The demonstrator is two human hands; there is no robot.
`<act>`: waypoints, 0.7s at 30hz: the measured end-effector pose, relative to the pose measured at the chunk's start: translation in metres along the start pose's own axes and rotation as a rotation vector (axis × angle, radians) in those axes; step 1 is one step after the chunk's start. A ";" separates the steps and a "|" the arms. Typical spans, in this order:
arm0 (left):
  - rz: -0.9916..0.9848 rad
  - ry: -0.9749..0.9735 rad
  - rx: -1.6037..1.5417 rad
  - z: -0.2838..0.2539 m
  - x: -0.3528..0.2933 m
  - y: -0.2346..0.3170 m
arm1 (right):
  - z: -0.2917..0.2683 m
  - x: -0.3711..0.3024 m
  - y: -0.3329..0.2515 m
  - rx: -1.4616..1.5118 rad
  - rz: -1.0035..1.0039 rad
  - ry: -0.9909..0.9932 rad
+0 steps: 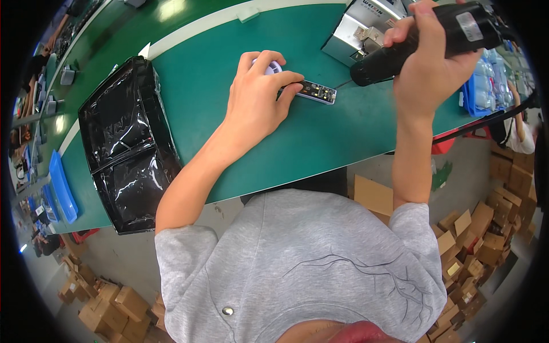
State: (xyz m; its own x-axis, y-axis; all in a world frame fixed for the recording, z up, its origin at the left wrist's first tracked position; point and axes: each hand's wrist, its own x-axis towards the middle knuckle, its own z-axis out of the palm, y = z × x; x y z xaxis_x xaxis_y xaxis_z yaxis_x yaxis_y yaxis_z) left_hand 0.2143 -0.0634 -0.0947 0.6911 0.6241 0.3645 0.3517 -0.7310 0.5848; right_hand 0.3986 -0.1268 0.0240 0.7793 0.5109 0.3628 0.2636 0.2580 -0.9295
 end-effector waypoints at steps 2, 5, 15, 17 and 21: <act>-0.003 -0.004 -0.007 0.000 0.001 0.000 | 0.003 0.001 0.001 0.053 -0.085 0.024; 0.003 -0.001 0.007 0.001 0.000 -0.001 | 0.003 0.001 0.003 0.101 -0.177 0.036; 0.005 -0.002 0.001 0.001 0.000 -0.001 | 0.003 0.000 0.012 0.085 -0.181 -0.047; 0.003 -0.003 0.006 0.002 0.000 -0.001 | 0.001 0.000 0.012 0.062 -0.155 -0.037; 0.002 -0.009 0.006 0.001 0.001 0.001 | -0.001 -0.002 0.012 0.075 -0.159 -0.043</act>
State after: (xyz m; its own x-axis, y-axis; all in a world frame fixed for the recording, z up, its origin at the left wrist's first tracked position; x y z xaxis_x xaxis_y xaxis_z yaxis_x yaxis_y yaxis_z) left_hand 0.2159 -0.0640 -0.0941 0.6970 0.6205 0.3593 0.3542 -0.7336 0.5800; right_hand 0.4011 -0.1254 0.0124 0.7054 0.4930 0.5093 0.3375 0.3982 -0.8530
